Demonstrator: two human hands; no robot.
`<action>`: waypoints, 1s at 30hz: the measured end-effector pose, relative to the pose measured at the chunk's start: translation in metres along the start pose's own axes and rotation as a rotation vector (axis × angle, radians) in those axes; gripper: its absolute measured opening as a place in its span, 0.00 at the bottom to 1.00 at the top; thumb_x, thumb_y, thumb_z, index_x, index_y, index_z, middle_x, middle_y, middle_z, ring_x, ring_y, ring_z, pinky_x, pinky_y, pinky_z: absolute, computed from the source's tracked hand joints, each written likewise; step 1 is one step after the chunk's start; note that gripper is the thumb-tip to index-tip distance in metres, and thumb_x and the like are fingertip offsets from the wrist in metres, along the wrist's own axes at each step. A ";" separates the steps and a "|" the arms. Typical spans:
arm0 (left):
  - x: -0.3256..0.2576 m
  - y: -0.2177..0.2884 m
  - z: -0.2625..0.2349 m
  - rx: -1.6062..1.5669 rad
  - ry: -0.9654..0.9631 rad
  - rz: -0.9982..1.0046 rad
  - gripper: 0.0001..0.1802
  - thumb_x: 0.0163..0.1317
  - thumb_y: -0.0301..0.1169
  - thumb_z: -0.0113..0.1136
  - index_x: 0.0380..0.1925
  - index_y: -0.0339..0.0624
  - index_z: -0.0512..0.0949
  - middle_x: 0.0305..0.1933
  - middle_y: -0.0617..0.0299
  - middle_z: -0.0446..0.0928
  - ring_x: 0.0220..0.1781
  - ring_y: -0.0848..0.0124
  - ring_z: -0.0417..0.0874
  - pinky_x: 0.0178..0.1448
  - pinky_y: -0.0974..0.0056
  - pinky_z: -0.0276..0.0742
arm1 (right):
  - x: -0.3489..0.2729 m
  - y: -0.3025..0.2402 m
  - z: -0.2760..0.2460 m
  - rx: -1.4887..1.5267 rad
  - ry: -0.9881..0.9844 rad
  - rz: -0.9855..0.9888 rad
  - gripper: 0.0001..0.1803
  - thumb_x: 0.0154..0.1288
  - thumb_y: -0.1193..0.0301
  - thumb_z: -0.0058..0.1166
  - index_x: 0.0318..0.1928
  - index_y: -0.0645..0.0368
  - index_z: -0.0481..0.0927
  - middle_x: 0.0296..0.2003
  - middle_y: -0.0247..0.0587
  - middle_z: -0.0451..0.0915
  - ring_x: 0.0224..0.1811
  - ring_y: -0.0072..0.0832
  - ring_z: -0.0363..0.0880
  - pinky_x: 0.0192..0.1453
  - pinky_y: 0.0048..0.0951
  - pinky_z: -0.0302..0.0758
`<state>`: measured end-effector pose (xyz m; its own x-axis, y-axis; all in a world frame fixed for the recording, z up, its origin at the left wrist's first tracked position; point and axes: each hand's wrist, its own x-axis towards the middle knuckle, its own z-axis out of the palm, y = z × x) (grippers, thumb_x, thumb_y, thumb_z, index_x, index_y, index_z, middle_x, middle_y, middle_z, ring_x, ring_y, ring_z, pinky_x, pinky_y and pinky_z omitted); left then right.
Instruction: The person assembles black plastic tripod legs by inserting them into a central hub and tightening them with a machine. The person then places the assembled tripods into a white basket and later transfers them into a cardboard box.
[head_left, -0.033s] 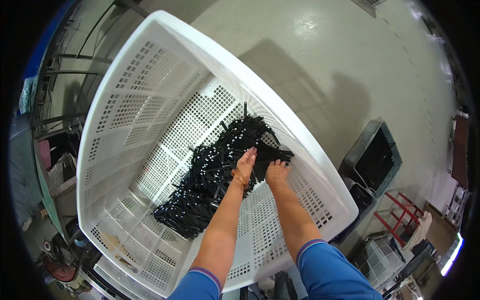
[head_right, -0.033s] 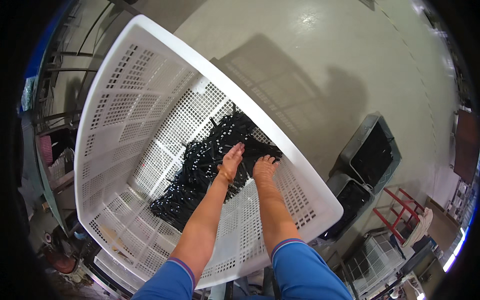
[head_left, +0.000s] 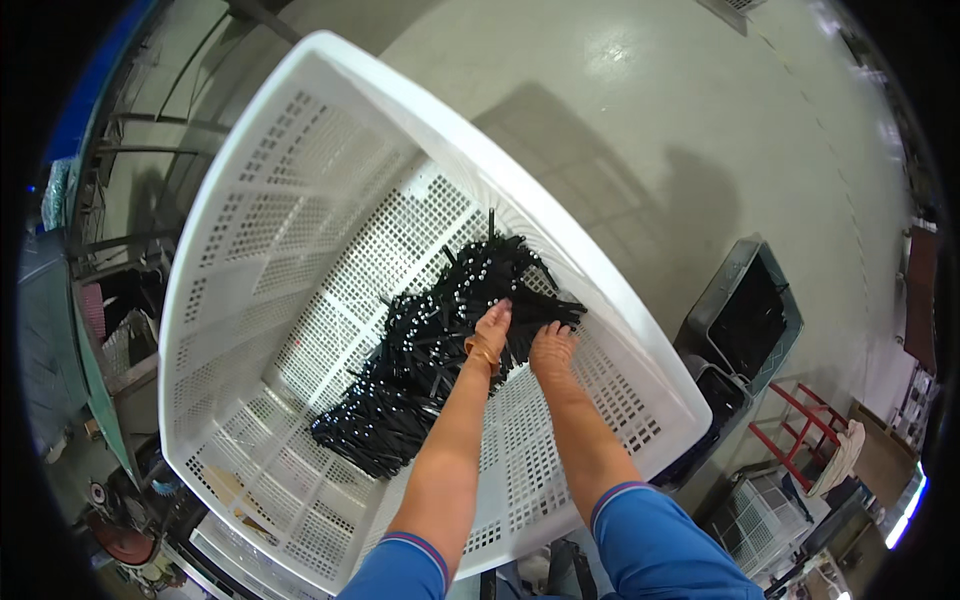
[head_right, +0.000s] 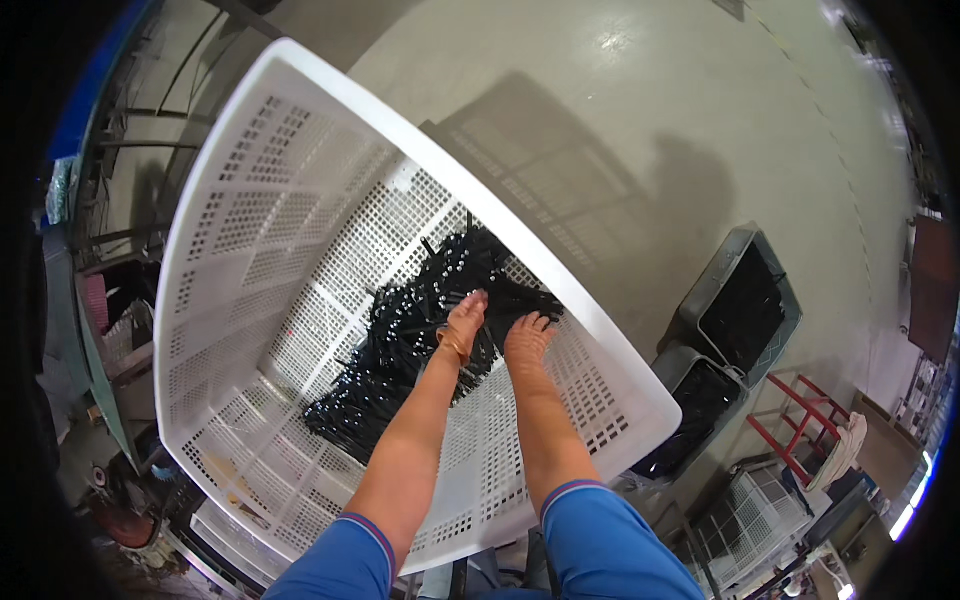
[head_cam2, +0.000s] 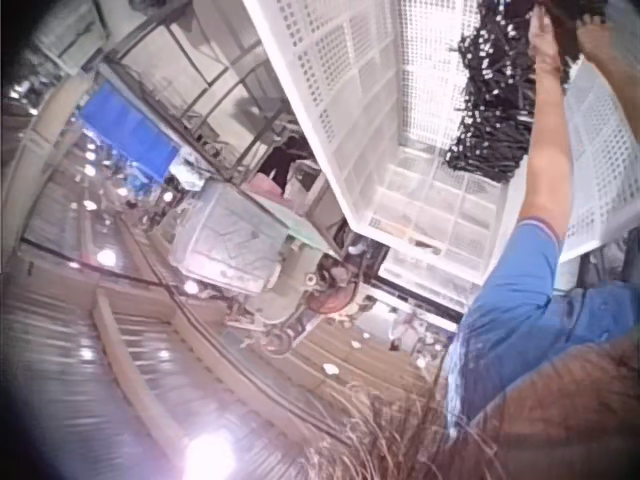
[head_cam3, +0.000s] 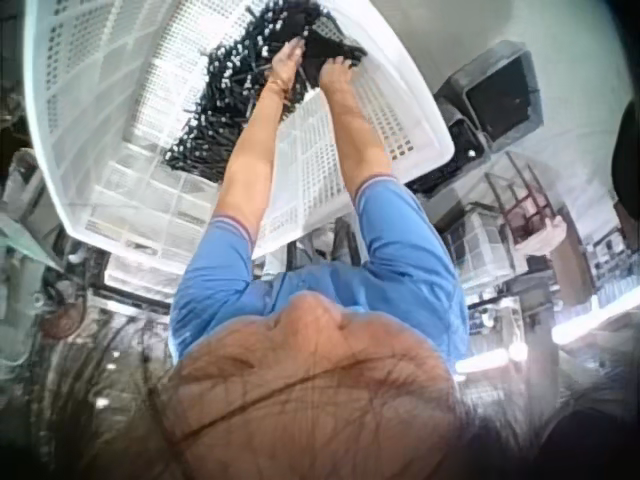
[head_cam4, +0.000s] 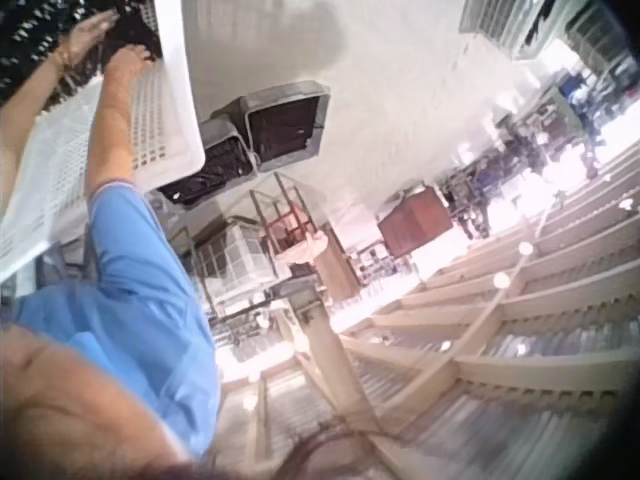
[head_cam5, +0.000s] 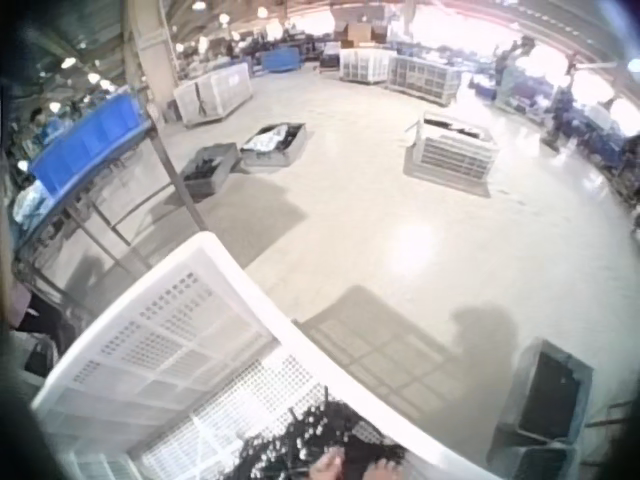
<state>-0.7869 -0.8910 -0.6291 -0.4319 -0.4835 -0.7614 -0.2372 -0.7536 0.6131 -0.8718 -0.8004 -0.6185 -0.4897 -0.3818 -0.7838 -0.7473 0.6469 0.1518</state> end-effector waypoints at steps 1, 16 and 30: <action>0.004 -0.003 -0.004 0.124 0.073 0.004 0.21 0.68 0.29 0.52 0.60 0.35 0.69 0.59 0.56 0.74 0.60 0.69 0.74 0.59 0.71 0.68 | -0.011 -0.008 0.005 -0.044 0.105 -0.003 0.24 0.68 0.65 0.40 0.62 0.57 0.69 0.66 0.48 0.61 0.67 0.46 0.59 0.63 0.58 0.61; -0.378 0.053 -0.135 0.330 0.314 -0.203 0.17 0.68 0.29 0.47 0.54 0.34 0.70 0.45 0.55 0.79 0.38 0.66 0.83 0.35 0.67 0.80 | -0.420 0.168 -0.092 1.201 0.594 -0.270 0.15 0.59 0.73 0.51 0.48 0.56 0.78 0.42 0.46 0.80 0.45 0.45 0.78 0.48 0.42 0.74; -0.361 0.174 0.126 0.825 -0.352 0.310 0.11 0.65 0.25 0.48 0.45 0.36 0.74 0.43 0.58 0.79 0.37 0.70 0.82 0.32 0.70 0.77 | -0.569 0.311 0.135 1.493 0.431 0.658 0.14 0.58 0.67 0.48 0.40 0.59 0.81 0.38 0.52 0.81 0.43 0.46 0.79 0.49 0.44 0.75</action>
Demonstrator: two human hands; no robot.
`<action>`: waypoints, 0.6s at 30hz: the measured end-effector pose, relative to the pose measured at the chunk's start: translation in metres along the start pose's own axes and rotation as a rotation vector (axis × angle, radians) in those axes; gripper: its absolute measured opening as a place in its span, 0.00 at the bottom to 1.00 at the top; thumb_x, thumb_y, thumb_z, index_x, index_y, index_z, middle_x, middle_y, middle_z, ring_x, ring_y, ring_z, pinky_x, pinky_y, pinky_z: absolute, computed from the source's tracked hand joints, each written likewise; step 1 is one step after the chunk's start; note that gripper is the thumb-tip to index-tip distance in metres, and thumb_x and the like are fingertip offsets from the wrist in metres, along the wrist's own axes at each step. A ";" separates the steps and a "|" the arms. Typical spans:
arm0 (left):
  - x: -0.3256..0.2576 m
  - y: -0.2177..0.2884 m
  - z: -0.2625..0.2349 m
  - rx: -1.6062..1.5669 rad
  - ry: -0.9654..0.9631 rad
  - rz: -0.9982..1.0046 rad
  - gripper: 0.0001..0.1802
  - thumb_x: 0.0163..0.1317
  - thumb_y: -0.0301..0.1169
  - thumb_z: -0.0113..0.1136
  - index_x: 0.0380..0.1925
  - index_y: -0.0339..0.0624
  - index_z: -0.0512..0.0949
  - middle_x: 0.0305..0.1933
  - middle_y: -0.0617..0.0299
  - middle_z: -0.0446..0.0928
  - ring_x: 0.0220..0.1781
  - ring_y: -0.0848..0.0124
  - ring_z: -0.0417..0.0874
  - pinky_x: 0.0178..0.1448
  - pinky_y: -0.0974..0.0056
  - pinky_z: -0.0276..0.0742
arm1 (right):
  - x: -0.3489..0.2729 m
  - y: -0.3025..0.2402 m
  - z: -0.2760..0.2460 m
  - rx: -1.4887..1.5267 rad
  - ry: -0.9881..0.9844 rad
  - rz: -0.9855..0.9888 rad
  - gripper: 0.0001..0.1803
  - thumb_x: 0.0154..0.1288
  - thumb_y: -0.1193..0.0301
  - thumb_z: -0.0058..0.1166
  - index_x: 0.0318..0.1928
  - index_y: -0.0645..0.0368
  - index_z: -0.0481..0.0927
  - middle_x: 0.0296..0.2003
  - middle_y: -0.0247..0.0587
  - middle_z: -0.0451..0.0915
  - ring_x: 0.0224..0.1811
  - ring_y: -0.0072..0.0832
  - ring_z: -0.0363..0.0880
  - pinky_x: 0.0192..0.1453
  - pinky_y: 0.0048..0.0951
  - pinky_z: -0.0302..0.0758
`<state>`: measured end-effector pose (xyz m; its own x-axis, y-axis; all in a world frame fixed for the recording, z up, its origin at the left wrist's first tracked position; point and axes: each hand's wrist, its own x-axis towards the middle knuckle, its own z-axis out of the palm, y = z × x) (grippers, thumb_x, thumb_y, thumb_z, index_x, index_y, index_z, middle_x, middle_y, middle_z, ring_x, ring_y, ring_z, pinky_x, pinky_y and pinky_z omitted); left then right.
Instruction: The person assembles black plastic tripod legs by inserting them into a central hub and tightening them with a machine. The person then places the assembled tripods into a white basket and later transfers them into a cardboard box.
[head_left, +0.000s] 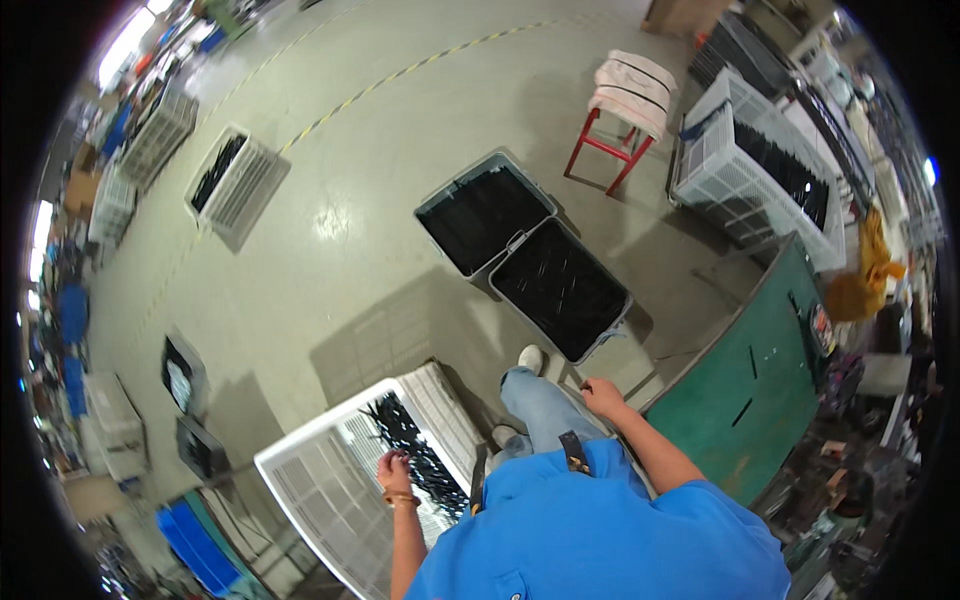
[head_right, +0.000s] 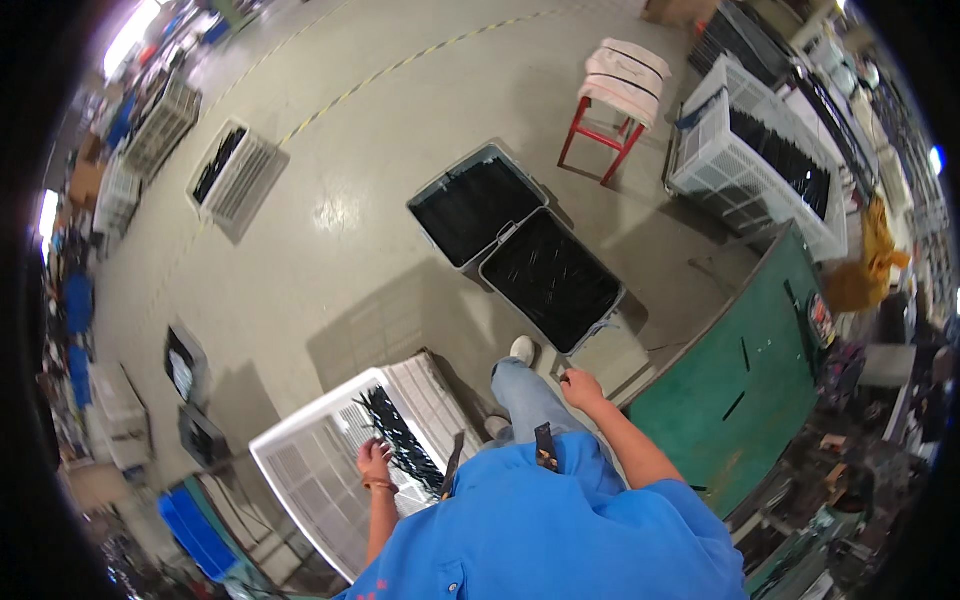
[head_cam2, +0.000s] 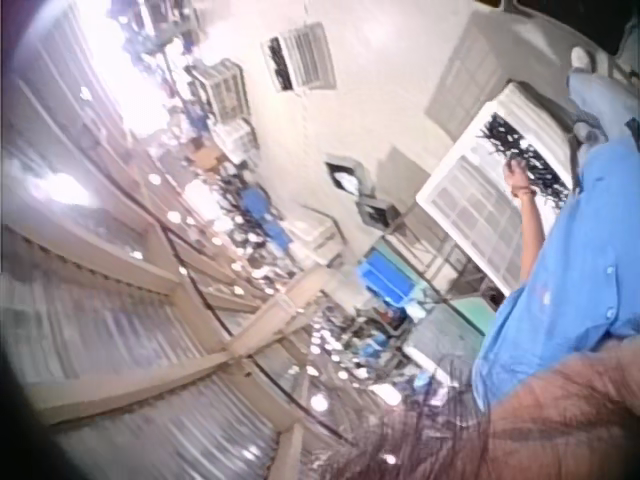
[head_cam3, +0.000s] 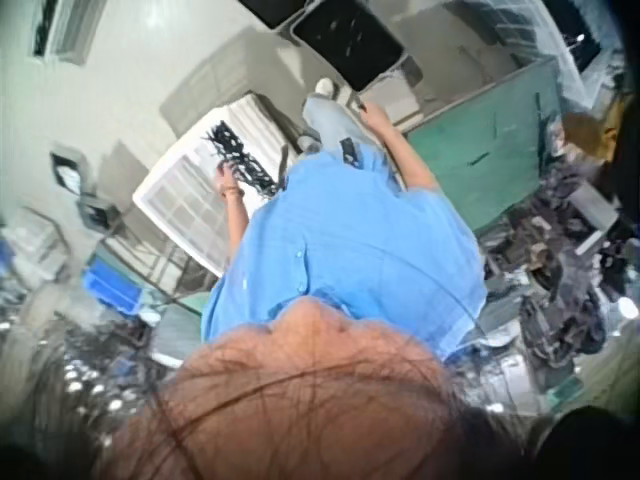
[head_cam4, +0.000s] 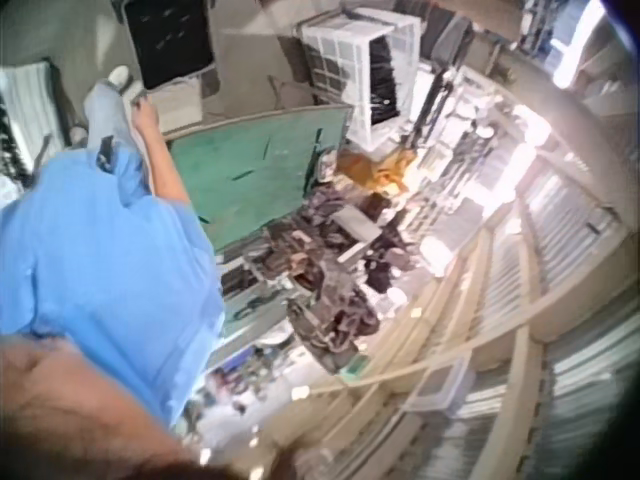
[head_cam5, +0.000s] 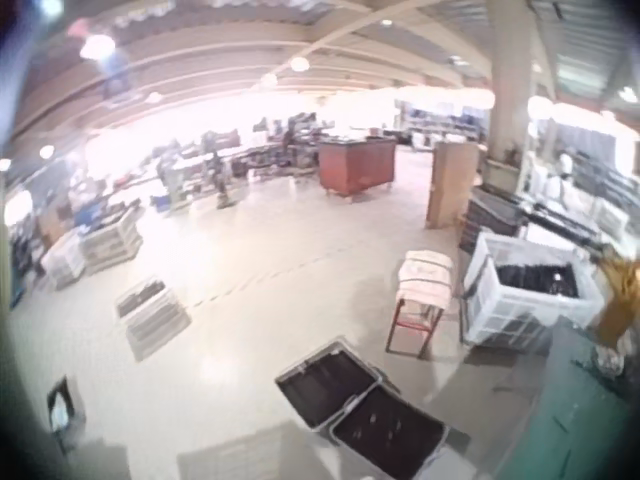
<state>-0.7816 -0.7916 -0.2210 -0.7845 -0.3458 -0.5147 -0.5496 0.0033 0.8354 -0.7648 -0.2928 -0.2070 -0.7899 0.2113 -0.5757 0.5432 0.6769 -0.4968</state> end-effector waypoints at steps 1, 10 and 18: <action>0.011 0.030 0.035 0.081 -0.084 0.027 0.11 0.65 0.25 0.49 0.45 0.37 0.74 0.43 0.58 0.79 0.37 0.70 0.82 0.33 0.70 0.78 | 0.005 0.000 0.003 -0.014 0.003 0.010 0.14 0.58 0.66 0.48 0.40 0.59 0.81 0.39 0.52 0.81 0.44 0.46 0.79 0.50 0.45 0.74; 0.105 0.094 0.305 0.759 -0.793 0.306 0.16 0.62 0.27 0.56 0.50 0.35 0.74 0.47 0.55 0.80 0.46 0.67 0.82 0.50 0.65 0.78 | 0.063 0.031 0.008 0.316 0.193 0.320 0.11 0.59 0.69 0.50 0.40 0.58 0.80 0.40 0.51 0.80 0.45 0.46 0.79 0.50 0.44 0.75; 0.211 0.052 0.481 1.111 -1.029 0.106 0.23 0.59 0.35 0.59 0.52 0.33 0.75 0.48 0.48 0.80 0.52 0.59 0.80 0.56 0.60 0.74 | 0.116 0.063 0.038 0.286 0.319 0.687 0.16 0.53 0.75 0.53 0.45 0.58 0.77 0.46 0.48 0.77 0.50 0.45 0.76 0.52 0.44 0.74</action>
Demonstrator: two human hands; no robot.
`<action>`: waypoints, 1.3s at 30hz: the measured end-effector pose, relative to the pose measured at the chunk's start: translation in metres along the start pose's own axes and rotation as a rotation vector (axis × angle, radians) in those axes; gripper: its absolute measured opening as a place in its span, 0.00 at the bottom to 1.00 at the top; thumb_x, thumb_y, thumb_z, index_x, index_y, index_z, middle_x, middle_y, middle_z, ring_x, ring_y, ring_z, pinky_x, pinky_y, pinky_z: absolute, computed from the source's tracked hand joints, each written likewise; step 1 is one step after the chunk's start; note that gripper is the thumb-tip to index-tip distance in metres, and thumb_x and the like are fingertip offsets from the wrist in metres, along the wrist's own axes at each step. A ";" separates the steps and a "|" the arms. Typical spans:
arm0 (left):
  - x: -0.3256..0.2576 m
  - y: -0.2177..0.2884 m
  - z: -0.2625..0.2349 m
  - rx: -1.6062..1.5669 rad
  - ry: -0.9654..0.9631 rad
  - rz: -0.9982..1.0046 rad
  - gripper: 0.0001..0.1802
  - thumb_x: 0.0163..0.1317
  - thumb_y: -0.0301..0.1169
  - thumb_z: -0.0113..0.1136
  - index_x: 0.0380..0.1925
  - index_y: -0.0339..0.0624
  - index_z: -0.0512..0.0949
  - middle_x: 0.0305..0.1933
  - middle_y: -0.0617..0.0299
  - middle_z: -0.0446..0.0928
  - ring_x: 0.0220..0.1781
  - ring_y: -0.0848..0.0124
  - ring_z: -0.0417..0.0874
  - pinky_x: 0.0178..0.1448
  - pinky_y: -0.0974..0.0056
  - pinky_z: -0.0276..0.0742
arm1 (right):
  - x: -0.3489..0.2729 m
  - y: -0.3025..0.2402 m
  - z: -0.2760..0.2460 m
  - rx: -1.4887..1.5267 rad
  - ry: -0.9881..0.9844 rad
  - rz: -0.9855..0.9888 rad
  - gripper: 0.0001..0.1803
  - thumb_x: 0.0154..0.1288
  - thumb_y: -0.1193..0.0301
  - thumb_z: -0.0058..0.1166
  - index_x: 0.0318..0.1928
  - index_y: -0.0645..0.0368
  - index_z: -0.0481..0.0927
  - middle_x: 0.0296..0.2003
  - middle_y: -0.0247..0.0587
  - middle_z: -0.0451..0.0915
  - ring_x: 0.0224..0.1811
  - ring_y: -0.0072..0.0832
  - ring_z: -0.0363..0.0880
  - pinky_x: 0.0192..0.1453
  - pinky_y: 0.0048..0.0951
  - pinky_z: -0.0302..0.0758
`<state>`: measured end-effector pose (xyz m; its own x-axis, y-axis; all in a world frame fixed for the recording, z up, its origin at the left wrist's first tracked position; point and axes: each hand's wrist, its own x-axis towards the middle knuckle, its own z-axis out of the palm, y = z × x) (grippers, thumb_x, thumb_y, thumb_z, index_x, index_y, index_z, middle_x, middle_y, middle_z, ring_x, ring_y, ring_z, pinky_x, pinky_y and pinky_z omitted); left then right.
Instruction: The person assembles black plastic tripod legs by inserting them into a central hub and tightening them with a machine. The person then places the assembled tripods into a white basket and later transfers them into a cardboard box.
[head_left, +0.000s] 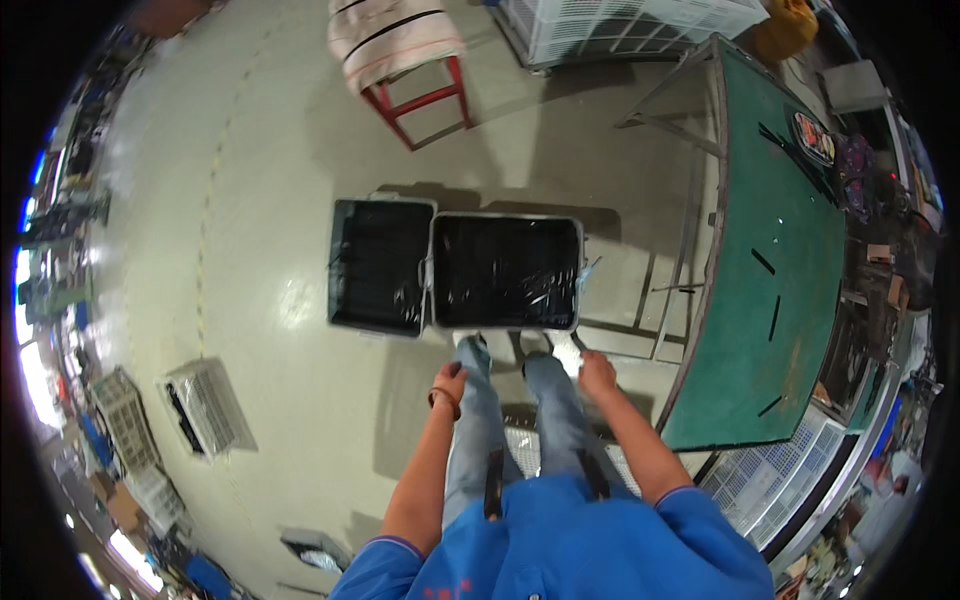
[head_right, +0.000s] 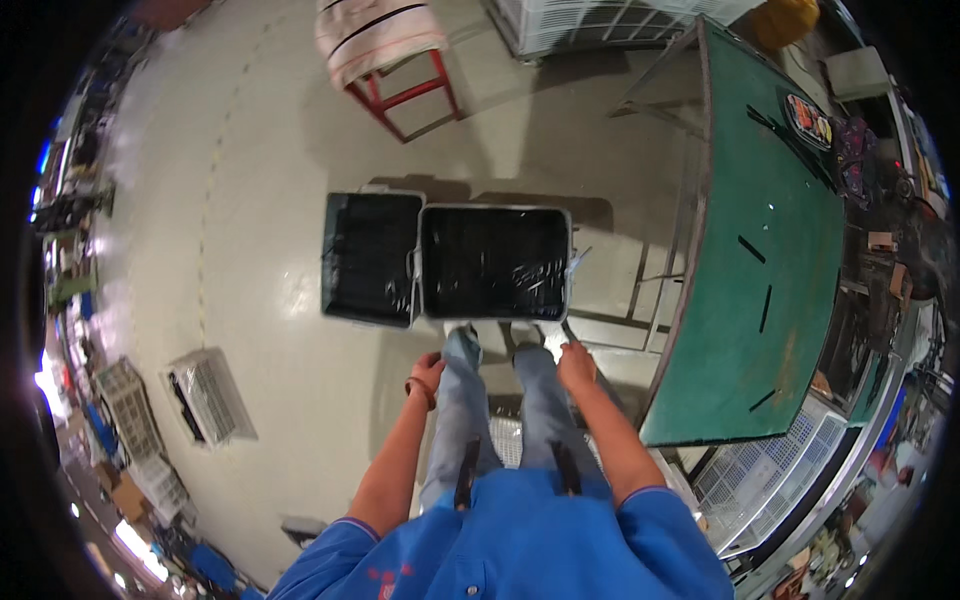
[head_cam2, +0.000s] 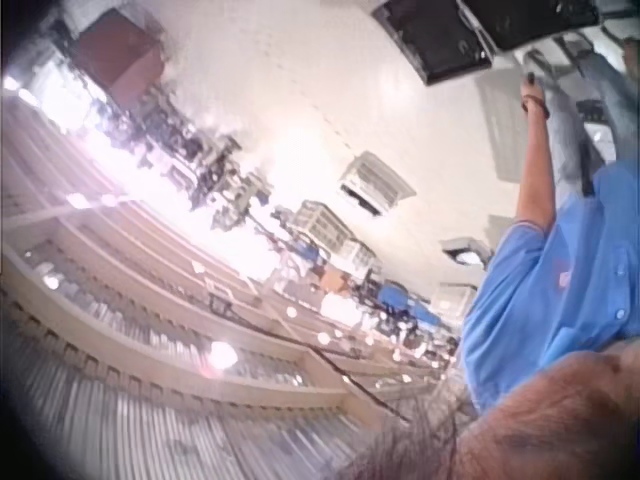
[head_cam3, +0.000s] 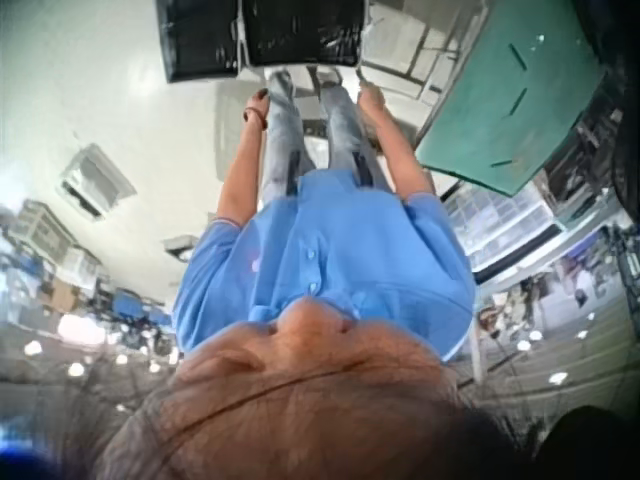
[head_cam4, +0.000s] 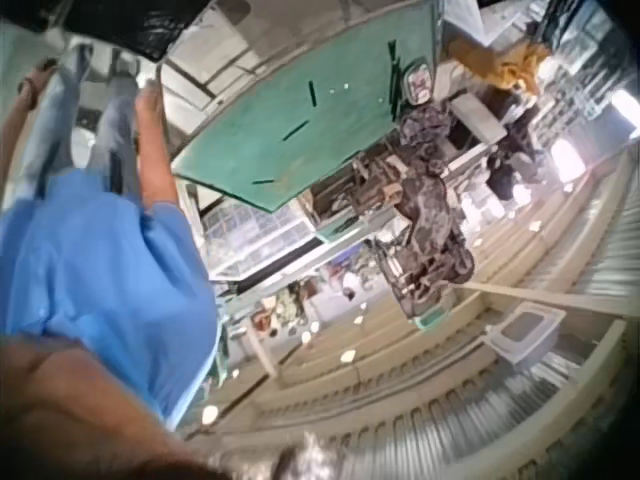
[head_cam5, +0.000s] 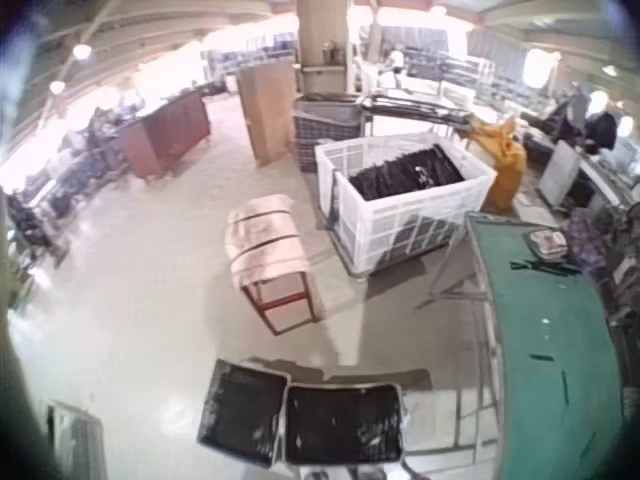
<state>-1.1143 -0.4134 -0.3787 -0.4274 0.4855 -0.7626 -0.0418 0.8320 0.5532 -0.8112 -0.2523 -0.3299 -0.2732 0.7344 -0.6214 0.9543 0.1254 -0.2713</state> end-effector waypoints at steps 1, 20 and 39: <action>0.021 -0.004 -0.006 0.117 -0.012 -0.042 0.25 0.58 0.37 0.61 0.52 0.33 0.75 0.48 0.48 0.80 0.51 0.58 0.80 0.56 0.59 0.74 | 0.012 -0.009 0.009 -0.091 -0.085 -0.009 0.19 0.54 0.75 0.52 0.49 0.57 0.76 0.51 0.47 0.75 0.54 0.43 0.73 0.57 0.42 0.71; 0.369 -0.037 0.125 0.471 0.413 -0.101 0.56 0.41 0.58 0.71 0.65 0.36 0.58 0.63 0.44 0.61 0.63 0.45 0.64 0.64 0.51 0.66 | 0.286 -0.029 0.241 -0.205 -0.045 -0.392 0.62 0.38 0.54 0.73 0.70 0.60 0.49 0.70 0.54 0.47 0.72 0.48 0.49 0.74 0.48 0.49; 0.451 -0.081 0.054 0.039 0.215 -0.162 0.22 0.48 0.32 0.70 0.40 0.33 0.73 0.38 0.54 0.79 0.39 0.60 0.79 0.43 0.57 0.72 | 0.294 0.001 0.258 -0.154 0.096 -0.518 0.37 0.50 0.78 0.53 0.65 0.64 0.60 0.30 0.42 0.74 0.33 0.37 0.74 0.42 0.34 0.74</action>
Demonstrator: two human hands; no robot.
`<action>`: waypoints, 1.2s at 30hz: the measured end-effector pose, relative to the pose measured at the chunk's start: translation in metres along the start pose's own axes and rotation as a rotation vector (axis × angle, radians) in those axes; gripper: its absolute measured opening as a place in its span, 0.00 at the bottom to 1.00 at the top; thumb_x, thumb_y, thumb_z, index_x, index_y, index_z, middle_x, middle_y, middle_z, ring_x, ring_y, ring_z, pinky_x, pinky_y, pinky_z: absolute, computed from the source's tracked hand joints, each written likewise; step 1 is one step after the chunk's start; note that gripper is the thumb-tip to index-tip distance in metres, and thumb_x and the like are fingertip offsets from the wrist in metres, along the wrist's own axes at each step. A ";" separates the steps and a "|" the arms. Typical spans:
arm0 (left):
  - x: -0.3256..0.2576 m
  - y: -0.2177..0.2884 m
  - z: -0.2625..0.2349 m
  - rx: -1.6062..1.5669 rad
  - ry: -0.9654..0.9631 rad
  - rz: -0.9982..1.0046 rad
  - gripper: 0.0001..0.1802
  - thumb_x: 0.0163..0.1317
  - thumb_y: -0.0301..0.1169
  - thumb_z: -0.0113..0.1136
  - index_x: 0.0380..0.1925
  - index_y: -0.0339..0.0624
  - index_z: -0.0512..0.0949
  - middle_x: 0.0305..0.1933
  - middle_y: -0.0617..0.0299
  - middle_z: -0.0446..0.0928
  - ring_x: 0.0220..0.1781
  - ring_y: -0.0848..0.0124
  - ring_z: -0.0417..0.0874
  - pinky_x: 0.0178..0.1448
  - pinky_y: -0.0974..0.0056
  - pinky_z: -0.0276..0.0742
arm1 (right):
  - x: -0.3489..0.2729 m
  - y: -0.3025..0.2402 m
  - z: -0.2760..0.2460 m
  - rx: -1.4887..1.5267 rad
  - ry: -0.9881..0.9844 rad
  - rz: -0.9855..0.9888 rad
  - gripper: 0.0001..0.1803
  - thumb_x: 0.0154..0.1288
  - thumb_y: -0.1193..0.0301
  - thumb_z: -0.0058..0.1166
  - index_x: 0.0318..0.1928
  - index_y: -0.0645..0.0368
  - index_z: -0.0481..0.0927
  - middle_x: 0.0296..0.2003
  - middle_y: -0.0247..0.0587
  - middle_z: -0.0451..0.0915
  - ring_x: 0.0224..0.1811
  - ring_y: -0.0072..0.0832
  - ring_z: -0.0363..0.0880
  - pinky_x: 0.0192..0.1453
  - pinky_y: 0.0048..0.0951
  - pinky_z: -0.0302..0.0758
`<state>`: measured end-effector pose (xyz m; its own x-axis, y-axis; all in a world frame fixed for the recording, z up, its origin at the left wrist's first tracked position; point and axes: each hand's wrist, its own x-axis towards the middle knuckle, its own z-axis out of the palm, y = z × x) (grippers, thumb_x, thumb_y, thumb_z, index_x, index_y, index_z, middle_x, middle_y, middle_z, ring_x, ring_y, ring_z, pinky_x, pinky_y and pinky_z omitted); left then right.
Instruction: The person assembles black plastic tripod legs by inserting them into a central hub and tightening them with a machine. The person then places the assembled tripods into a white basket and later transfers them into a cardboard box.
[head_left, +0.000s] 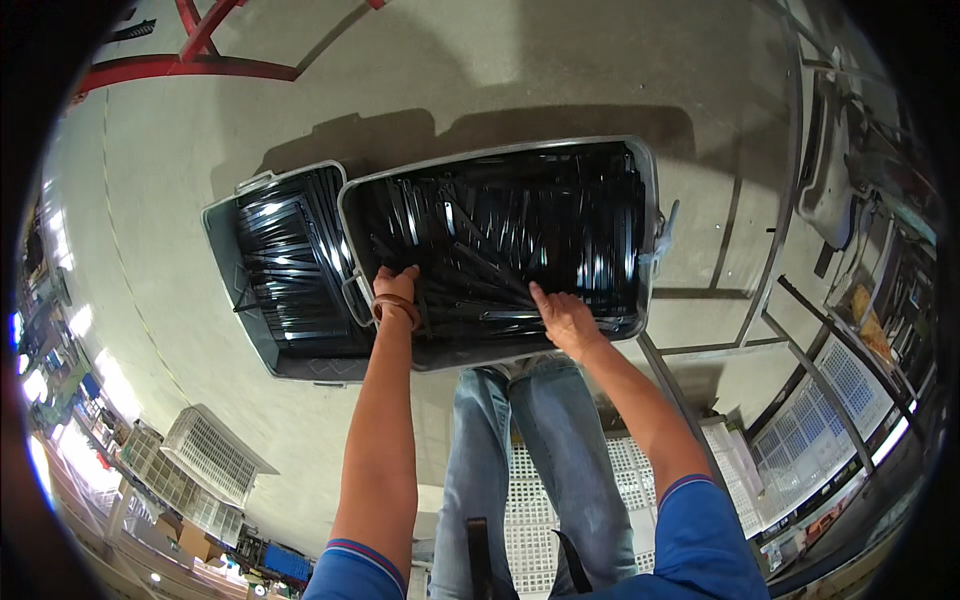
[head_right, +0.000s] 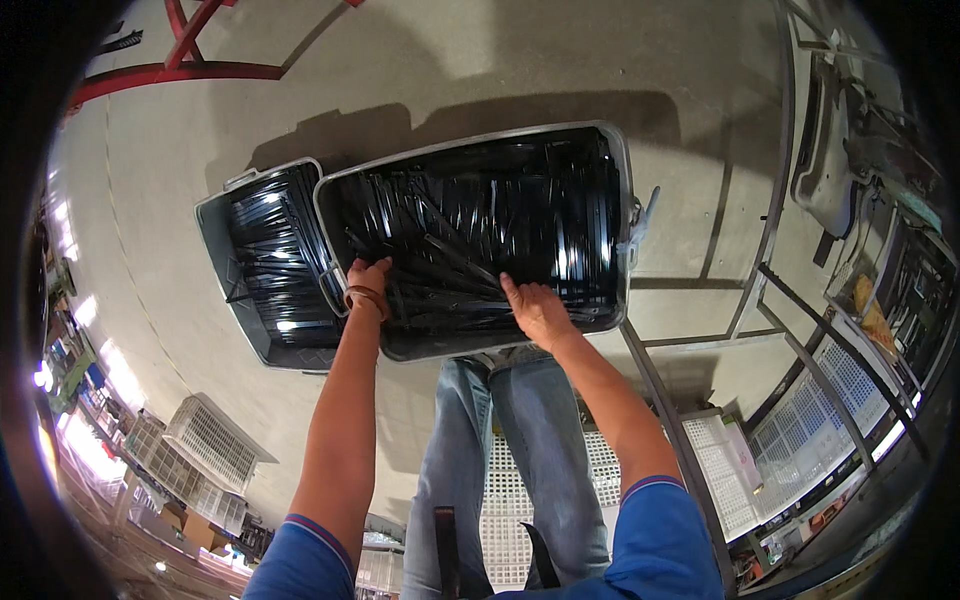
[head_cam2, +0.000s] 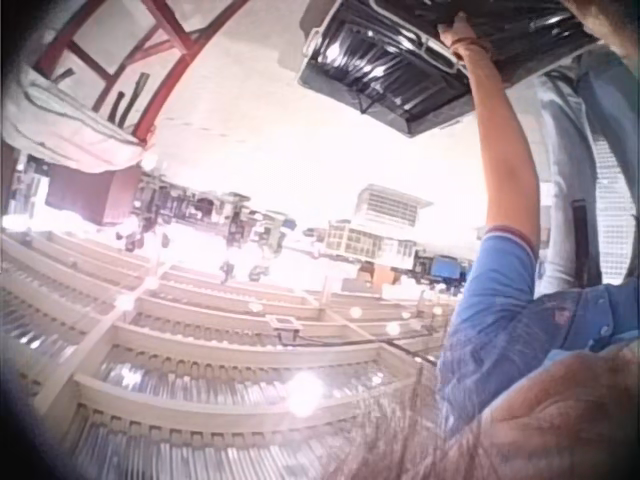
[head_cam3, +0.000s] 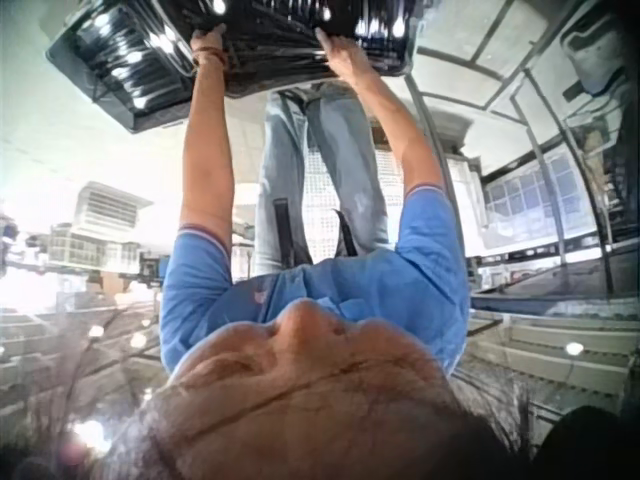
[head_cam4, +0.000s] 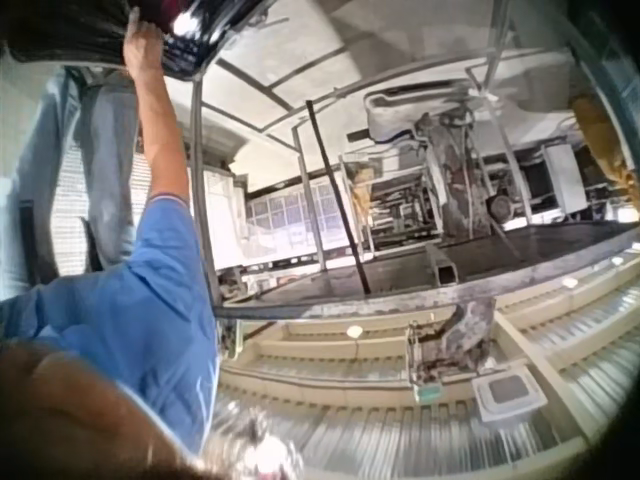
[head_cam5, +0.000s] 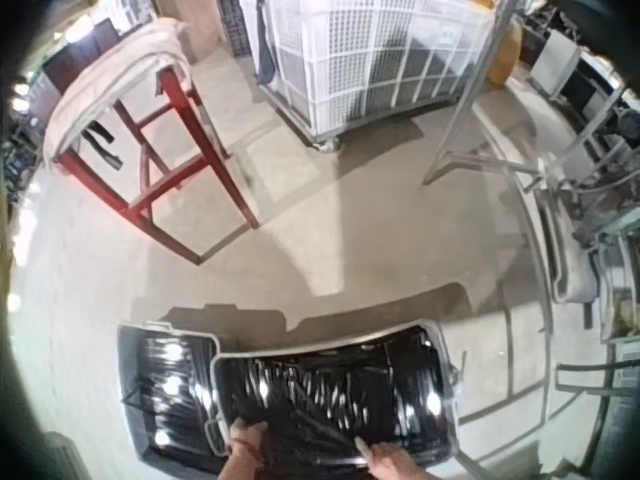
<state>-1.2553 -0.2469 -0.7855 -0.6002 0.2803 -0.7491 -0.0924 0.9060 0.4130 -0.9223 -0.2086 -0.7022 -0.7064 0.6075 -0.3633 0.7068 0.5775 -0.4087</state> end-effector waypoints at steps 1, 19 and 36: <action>0.000 0.001 -0.002 -0.024 -0.027 -0.001 0.18 0.50 0.28 0.68 0.40 0.35 0.73 0.37 0.56 0.78 0.38 0.63 0.78 0.41 0.60 0.73 | -0.001 0.006 -0.009 0.022 -0.009 0.002 0.36 0.47 0.76 0.57 0.61 0.64 0.64 0.32 0.42 0.75 0.36 0.36 0.75 0.44 0.35 0.74; -0.027 0.023 -0.023 -0.161 -0.141 0.168 0.20 0.62 0.29 0.58 0.54 0.39 0.69 0.53 0.55 0.76 0.51 0.62 0.77 0.50 0.60 0.73 | -0.047 0.049 -0.096 0.433 0.158 0.351 0.19 0.42 0.73 0.64 0.38 0.60 0.74 0.35 0.45 0.74 0.38 0.45 0.76 0.38 0.40 0.75; -0.077 0.055 0.033 0.349 0.135 0.146 0.59 0.37 0.67 0.68 0.61 0.34 0.64 0.61 0.43 0.61 0.63 0.46 0.65 0.62 0.48 0.67 | 0.015 -0.033 -0.025 0.268 0.444 0.692 0.42 0.47 0.64 0.69 0.62 0.61 0.63 0.55 0.52 0.66 0.57 0.48 0.65 0.58 0.45 0.64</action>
<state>-1.1878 -0.2086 -0.7224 -0.6880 0.3906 -0.6116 0.2626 0.9197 0.2920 -0.9554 -0.2043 -0.6734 -0.0006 0.9640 -0.2658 0.9003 -0.1152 -0.4198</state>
